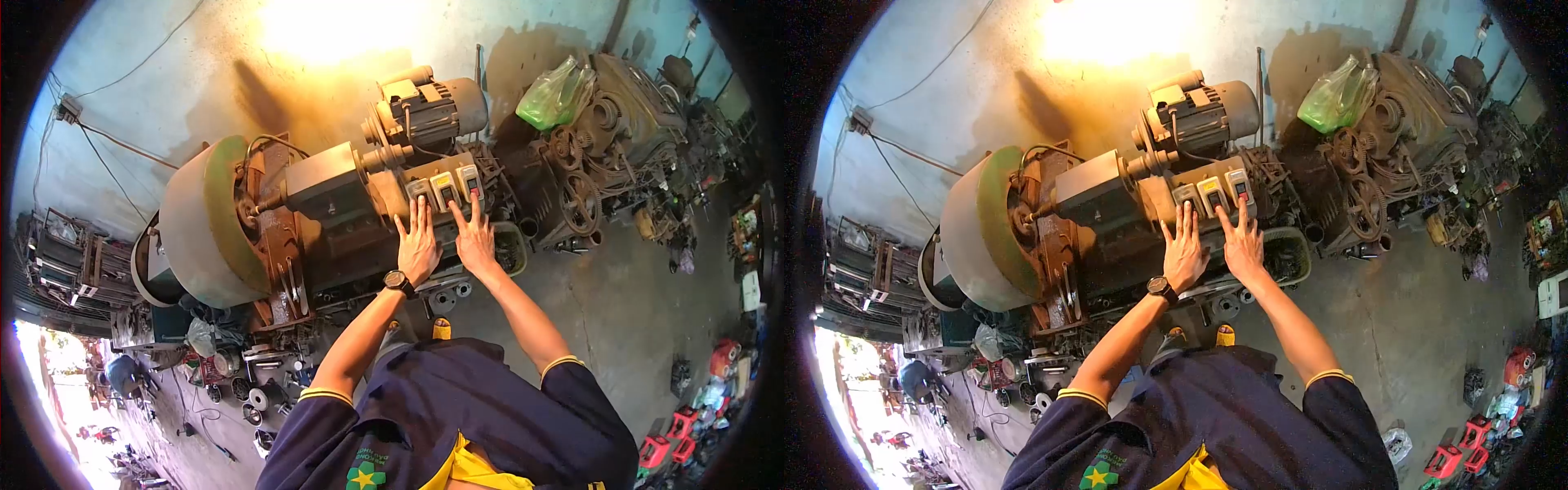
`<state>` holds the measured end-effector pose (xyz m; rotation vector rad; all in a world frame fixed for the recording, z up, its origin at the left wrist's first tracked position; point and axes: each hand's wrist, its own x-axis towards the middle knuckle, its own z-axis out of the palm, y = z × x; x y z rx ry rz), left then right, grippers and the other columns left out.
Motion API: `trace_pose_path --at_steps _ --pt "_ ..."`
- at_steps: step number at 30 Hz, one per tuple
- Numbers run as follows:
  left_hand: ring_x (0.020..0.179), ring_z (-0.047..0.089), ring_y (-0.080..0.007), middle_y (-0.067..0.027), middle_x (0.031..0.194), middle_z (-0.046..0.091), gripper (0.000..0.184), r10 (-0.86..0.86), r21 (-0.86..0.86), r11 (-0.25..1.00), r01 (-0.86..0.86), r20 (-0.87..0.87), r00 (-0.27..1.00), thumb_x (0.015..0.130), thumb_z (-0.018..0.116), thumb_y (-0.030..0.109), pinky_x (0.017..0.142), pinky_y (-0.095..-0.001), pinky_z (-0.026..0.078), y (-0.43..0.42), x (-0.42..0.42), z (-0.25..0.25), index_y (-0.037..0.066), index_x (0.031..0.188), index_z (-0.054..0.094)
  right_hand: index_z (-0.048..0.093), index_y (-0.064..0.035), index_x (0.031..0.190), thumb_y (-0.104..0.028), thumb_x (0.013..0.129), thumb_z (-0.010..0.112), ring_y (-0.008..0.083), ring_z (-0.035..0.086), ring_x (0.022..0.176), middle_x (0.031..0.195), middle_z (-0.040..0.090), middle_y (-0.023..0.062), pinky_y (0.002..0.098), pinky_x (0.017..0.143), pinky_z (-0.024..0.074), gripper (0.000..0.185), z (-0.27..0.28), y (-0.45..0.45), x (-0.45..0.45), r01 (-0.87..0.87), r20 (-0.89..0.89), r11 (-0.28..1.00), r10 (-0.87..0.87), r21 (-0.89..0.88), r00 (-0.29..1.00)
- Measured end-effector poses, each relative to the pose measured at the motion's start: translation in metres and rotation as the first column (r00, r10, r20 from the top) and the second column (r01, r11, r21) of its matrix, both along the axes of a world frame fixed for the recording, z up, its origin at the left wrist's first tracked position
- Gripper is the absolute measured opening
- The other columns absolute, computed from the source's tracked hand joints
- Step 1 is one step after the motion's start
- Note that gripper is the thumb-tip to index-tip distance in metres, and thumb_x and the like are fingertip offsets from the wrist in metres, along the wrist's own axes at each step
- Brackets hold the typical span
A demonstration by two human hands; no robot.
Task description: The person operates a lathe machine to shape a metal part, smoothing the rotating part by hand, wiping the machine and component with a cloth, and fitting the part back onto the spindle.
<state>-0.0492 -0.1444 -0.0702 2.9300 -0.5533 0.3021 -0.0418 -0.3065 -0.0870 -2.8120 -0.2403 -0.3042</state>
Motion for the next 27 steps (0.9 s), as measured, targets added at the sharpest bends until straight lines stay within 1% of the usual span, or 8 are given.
trace_pose_path --at_steps 5,11,13,14,18,20,25,27 --pt "0.152 0.003 -0.0404 -0.0262 0.163 0.004 0.099 0.036 0.092 0.995 -0.036 0.001 0.999 0.079 0.074 0.037 0.115 -0.0683 0.011 -0.004 0.001 -0.005 -0.009 0.151 0.024 0.041 -0.0225 0.146 0.003 0.080 0.059 0.0475 0.065 0.089 0.155 0.024 0.0275 0.0498 0.068 0.0572 0.073 0.005 0.000 0.005 -0.039 0.056 0.983 0.029 0.182 0.998" --pt "0.147 0.015 -0.0465 -0.0304 0.157 0.013 0.080 -0.038 -0.293 0.955 0.047 0.036 0.999 0.078 0.076 0.017 0.114 -0.0666 0.019 0.018 -0.015 0.025 -0.007 0.141 0.033 0.058 -0.0151 0.133 -0.001 0.086 0.060 0.0392 0.056 0.121 0.150 0.039 0.0193 0.0430 0.090 0.0534 0.049 -0.009 -0.011 -0.032 -0.076 0.140 0.870 0.008 0.488 0.990" --pt "0.145 0.020 -0.0468 -0.0283 0.153 0.022 0.073 -0.066 -0.355 0.930 0.099 0.103 0.992 0.078 0.075 0.010 0.117 -0.0627 0.020 0.049 -0.022 0.056 -0.003 0.139 0.037 0.060 -0.0088 0.127 -0.003 0.090 0.059 0.0352 0.061 0.112 0.142 0.046 0.0181 0.0419 0.087 0.0542 0.038 -0.036 -0.018 -0.058 0.002 0.171 0.855 -0.106 0.518 0.979" --pt "0.145 0.024 -0.0451 -0.0252 0.152 0.027 0.069 -0.051 -0.371 0.921 0.121 0.194 0.980 0.079 0.073 0.007 0.118 -0.0610 0.020 0.069 -0.020 0.064 0.001 0.139 0.039 0.062 -0.0057 0.121 -0.003 0.089 0.059 0.0356 0.062 0.109 0.130 0.055 0.0184 0.0427 0.087 0.0532 0.033 -0.064 -0.020 -0.068 0.115 -0.017 0.657 -0.154 0.745 0.988" --pt "0.147 0.025 -0.0410 -0.0236 0.154 0.030 0.064 0.107 -0.267 0.964 -0.009 0.356 0.928 0.086 0.066 0.007 0.119 -0.0595 0.016 0.136 0.006 0.103 -0.001 0.143 0.038 0.066 -0.0007 0.108 -0.017 0.080 0.071 0.0394 0.066 0.098 0.104 0.068 0.0241 0.0453 0.080 0.0540 0.033 -0.200 -0.021 -0.103 0.575 -0.633 0.760 -0.290 0.303 0.717" --pt "0.148 0.024 -0.0380 -0.0235 0.157 0.027 0.066 0.142 -0.169 0.982 -0.090 0.331 0.933 0.089 0.064 0.015 0.119 -0.0587 0.017 0.160 0.024 0.108 -0.003 0.146 0.036 0.071 -0.0027 0.096 -0.025 0.074 0.074 0.0390 0.069 0.091 0.097 0.070 0.0244 0.0464 0.078 0.0535 0.031 -0.266 -0.007 -0.118 0.470 -0.750 0.872 -0.218 0.137 0.624" --pt "0.148 0.026 -0.0353 -0.0212 0.157 0.032 0.075 0.063 -0.034 0.998 -0.058 0.184 0.981 0.091 0.066 0.030 0.119 -0.0593 0.014 0.171 0.048 0.099 -0.004 0.149 0.033 0.072 -0.0059 0.108 -0.039 0.072 0.075 0.0274 0.068 0.099 0.106 0.072 0.0175 0.0416 0.082 0.0544 0.049 -0.391 0.060 -0.108 0.022 -0.890 0.994 0.088 0.110 0.447" --pt "0.148 0.026 -0.0356 -0.0211 0.158 0.031 0.079 0.057 -0.071 0.996 -0.045 0.189 0.980 0.088 0.069 0.031 0.119 -0.0586 0.014 0.171 0.051 0.099 -0.004 0.149 0.033 0.069 -0.0079 0.119 -0.046 0.075 0.072 0.0283 0.065 0.108 0.119 0.069 0.0163 0.0415 0.089 0.0525 0.059 -0.373 0.096 -0.115 0.297 -0.878 0.934 0.033 0.197 0.477"
